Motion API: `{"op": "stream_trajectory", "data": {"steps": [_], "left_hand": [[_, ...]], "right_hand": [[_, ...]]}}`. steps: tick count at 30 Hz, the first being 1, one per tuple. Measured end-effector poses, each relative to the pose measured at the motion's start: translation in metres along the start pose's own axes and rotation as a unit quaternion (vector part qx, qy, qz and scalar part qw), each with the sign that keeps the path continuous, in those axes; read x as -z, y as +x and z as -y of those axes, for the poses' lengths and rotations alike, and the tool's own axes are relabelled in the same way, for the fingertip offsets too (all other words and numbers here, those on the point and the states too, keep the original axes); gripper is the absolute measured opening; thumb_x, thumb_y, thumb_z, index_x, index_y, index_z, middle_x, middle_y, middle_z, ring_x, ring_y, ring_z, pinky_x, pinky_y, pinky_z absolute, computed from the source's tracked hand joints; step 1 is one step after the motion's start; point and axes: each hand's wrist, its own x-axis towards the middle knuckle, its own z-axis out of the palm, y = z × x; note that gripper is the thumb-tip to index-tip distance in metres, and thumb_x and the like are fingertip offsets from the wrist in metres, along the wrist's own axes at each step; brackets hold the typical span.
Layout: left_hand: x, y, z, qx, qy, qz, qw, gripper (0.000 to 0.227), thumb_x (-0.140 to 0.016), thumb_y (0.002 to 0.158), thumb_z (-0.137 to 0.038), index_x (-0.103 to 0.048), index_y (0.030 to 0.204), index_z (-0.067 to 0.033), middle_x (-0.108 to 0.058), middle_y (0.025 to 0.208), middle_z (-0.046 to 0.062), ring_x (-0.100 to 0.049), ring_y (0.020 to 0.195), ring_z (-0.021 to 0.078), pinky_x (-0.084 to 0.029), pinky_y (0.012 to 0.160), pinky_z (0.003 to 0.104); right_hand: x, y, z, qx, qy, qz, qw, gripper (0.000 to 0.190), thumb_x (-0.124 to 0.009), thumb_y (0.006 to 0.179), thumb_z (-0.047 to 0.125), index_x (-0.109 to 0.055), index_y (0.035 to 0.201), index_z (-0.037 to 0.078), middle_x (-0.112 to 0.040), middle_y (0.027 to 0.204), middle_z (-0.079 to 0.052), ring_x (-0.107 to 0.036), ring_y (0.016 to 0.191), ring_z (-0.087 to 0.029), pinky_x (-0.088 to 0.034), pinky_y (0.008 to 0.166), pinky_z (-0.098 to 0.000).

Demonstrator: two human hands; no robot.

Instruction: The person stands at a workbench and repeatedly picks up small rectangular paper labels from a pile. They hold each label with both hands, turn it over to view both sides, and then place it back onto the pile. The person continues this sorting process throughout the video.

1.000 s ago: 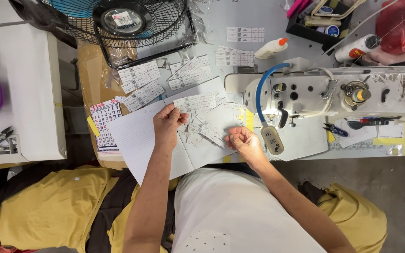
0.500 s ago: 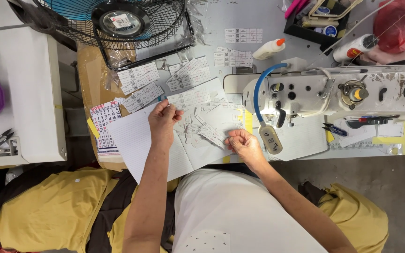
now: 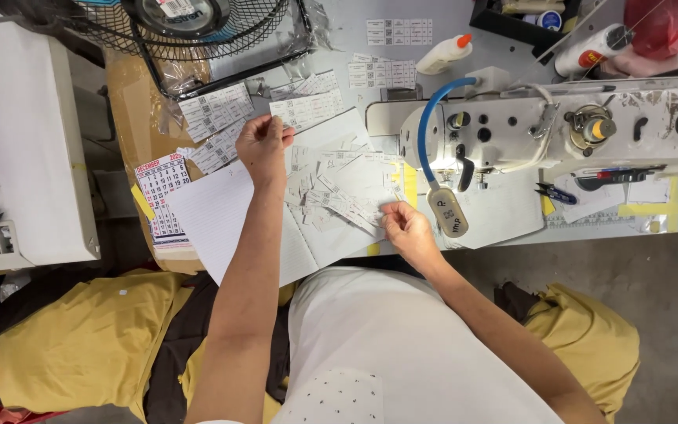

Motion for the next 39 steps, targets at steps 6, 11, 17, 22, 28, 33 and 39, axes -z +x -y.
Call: {"op": "stream_trajectory", "data": {"steps": [6,11,17,22,28,33,39], "left_hand": [[0.01,-0.017,-0.001,-0.138,0.143,0.016,0.98,0.028,-0.069,0.097,-0.004,-0.059,0.122,0.0032,-0.057,0.105,0.02,-0.075,0.089,0.0302,-0.071,0.076,0.033],[0.037,-0.027,0.02,-0.235,0.376,0.036,0.896,0.007,-0.067,0.1,-0.013,-0.068,0.106,-0.0098,-0.065,0.094,0.009,-0.073,0.082,0.0292,-0.064,0.07,0.04],[0.033,-0.025,0.051,-0.141,0.579,0.088,0.798,0.023,-0.072,0.094,-0.036,-0.063,0.098,-0.0155,-0.064,0.089,0.003,-0.072,0.082,0.0257,-0.06,0.072,0.044],[0.021,-0.019,0.068,-0.11,0.632,0.099,0.761,0.029,-0.074,0.091,-0.04,-0.059,0.099,-0.0163,-0.063,0.092,0.001,-0.07,0.089,0.0231,-0.058,0.075,0.041],[0.026,-0.014,0.073,-0.089,0.59,0.133,0.792,0.019,-0.072,0.09,-0.033,-0.062,0.093,-0.0182,-0.062,0.091,0.001,-0.067,0.092,0.0272,-0.054,0.078,0.046],[0.043,-0.037,0.042,-0.113,0.548,0.184,0.808,0.016,-0.073,0.092,-0.026,-0.061,0.093,-0.0156,-0.062,0.092,0.005,-0.065,0.095,0.0292,-0.054,0.08,0.044],[0.064,-0.037,0.033,-0.103,0.571,0.187,0.793,0.015,-0.072,0.092,-0.02,-0.06,0.097,-0.014,-0.064,0.092,0.005,-0.065,0.095,0.0282,-0.055,0.081,0.042]], "right_hand": [[0.0,-0.008,0.01,0.062,-0.157,0.049,0.984,0.034,-0.071,0.094,0.01,-0.071,0.128,0.013,-0.07,0.097,-0.014,-0.069,0.07,-0.021,-0.058,0.063,-0.0335],[-0.004,-0.011,0.007,0.078,-0.258,0.12,0.956,0.055,-0.071,0.092,0.012,-0.06,0.145,0.024,-0.058,0.109,-0.012,-0.07,0.078,-0.03,-0.062,0.072,-0.0417],[-0.008,-0.004,0.008,0.087,-0.337,0.149,0.926,0.062,-0.07,0.092,0.009,-0.054,0.148,0.028,-0.047,0.108,-0.01,-0.072,0.09,-0.043,-0.064,0.083,-0.0514],[-0.01,-0.007,0.008,0.082,-0.348,0.148,0.922,0.064,-0.069,0.09,0.004,-0.055,0.147,0.027,-0.045,0.108,-0.01,-0.072,0.091,-0.044,-0.064,0.085,-0.0525],[-0.006,-0.007,0.01,0.063,-0.317,0.153,0.934,0.063,-0.066,0.092,0.005,-0.054,0.148,0.031,-0.043,0.108,-0.008,-0.071,0.094,-0.044,-0.062,0.087,-0.054],[-0.007,-0.009,0.012,0.063,-0.317,0.148,0.935,0.063,-0.065,0.092,0.004,-0.054,0.148,0.03,-0.043,0.109,-0.008,-0.071,0.094,-0.044,-0.062,0.086,-0.0523],[-0.007,-0.015,0.017,0.089,-0.372,0.158,0.91,0.065,-0.063,0.094,0.007,-0.048,0.152,0.032,-0.044,0.113,-0.01,-0.071,0.096,-0.046,-0.062,0.086,-0.0528]]}}
